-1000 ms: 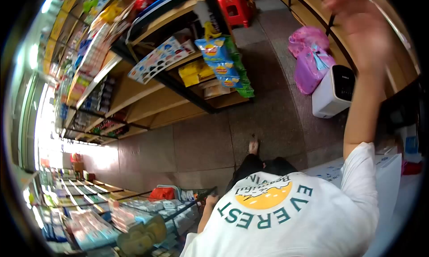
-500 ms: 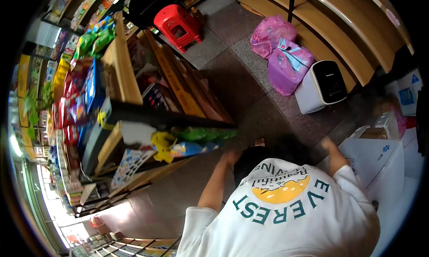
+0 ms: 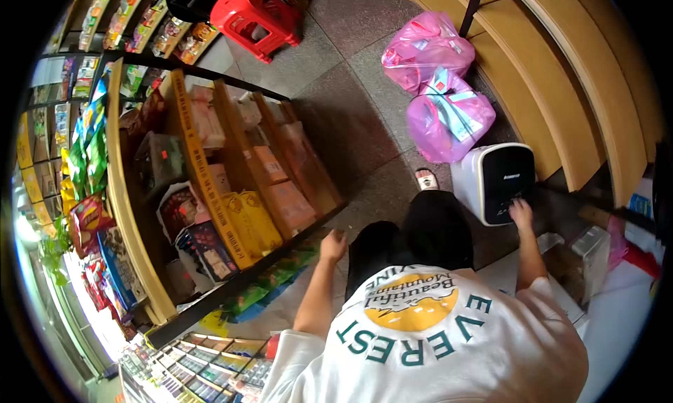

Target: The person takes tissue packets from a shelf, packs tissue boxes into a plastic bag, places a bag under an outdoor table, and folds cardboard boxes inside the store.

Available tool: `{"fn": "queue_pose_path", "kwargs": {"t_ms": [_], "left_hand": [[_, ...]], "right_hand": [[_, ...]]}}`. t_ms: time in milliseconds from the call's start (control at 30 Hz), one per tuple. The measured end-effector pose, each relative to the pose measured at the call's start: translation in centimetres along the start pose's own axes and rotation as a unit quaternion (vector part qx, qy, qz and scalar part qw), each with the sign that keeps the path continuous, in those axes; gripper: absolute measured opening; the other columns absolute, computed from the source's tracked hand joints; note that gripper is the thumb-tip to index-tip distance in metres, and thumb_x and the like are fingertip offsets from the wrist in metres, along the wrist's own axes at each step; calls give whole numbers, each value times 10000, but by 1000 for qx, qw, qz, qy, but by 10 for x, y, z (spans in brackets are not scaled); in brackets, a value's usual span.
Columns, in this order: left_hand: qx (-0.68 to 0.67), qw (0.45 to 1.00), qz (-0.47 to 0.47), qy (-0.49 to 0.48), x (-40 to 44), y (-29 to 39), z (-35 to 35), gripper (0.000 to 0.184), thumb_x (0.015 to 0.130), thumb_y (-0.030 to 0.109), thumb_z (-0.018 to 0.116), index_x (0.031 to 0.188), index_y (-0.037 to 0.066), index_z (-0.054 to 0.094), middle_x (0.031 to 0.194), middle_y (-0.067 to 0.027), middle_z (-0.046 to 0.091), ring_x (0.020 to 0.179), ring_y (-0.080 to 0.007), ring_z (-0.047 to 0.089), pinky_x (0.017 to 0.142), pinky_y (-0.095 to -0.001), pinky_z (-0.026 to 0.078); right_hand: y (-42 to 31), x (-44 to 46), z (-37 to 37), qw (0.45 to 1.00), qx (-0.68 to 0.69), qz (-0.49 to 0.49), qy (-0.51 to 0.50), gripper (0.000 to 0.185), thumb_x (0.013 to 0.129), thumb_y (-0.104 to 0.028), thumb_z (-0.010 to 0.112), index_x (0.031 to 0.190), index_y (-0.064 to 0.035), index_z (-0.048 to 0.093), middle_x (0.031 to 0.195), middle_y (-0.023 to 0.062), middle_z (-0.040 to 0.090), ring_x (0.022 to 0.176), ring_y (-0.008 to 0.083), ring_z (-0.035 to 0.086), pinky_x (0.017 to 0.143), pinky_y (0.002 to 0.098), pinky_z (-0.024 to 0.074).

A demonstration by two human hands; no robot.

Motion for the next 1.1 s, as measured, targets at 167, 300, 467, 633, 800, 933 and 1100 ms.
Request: {"fn": "queue_pose_path", "kwargs": {"t_ms": [167, 300, 467, 633, 800, 933, 1100], "left_hand": [[17, 997, -69, 8, -16, -59, 18, 349, 777, 289, 573, 994, 16, 595, 775, -152, 630, 731, -269, 612, 661, -343, 471], [-101, 972, -212, 19, -45, -90, 37, 325, 771, 274, 552, 980, 33, 614, 899, -191, 628, 878, -330, 597, 774, -359, 464], [-125, 958, -258, 12, -80, -129, 74, 295, 784, 265, 533, 987, 68, 620, 862, -162, 641, 859, -288, 613, 760, -344, 468], [-143, 929, -341, 27, -119, -107, 63, 275, 796, 263, 524, 978, 82, 623, 824, -136, 651, 813, -254, 628, 726, -333, 474], [-138, 933, -333, -15, -129, -120, 88, 282, 791, 282, 525, 983, 99, 624, 823, -139, 649, 815, -255, 627, 732, -329, 473], [-105, 940, -323, -19, -113, -96, 73, 297, 786, 286, 533, 998, 97, 618, 877, -164, 638, 846, -269, 619, 755, -335, 470], [-166, 946, -276, 28, -69, -65, 56, 304, 780, 262, 547, 1006, 67, 606, 916, -179, 627, 868, -290, 609, 766, -349, 467]], "right_hand": [[-245, 130, 58, 952, 268, 41, -141, 214, 863, -187, 528, 1001, -29, 567, 795, 55, 599, 673, 114, 563, 586, 224, 428], [-275, 135, 126, 936, 236, 55, -255, 185, 875, -164, 491, 974, -31, 572, 755, 31, 591, 640, 117, 545, 601, 238, 423], [-167, 102, 176, 927, -55, 15, -371, 247, 801, -249, 556, 909, -33, 606, 873, 132, 636, 832, 222, 601, 739, 332, 453], [-48, 113, 168, 912, -105, 89, -387, 170, 809, -139, 535, 844, 14, 597, 655, 59, 584, 528, 132, 539, 489, 263, 442], [-72, 144, 131, 930, -22, 210, -302, 205, 803, -198, 515, 853, -21, 604, 653, 72, 606, 523, 150, 563, 525, 287, 453], [-104, 145, 131, 928, 25, 243, -282, 193, 829, -184, 512, 893, -14, 579, 669, 82, 604, 517, 149, 553, 513, 269, 447], [-98, 130, 163, 916, 3, 230, -329, 158, 813, -123, 518, 863, 18, 569, 655, 92, 582, 520, 161, 548, 491, 282, 459]]}}
Point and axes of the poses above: each hand's wrist, its own x-axis towards the middle knuckle, its own z-axis out of the palm, y = z × x, the point moved 9 cm from there along x, towards the middle knuckle
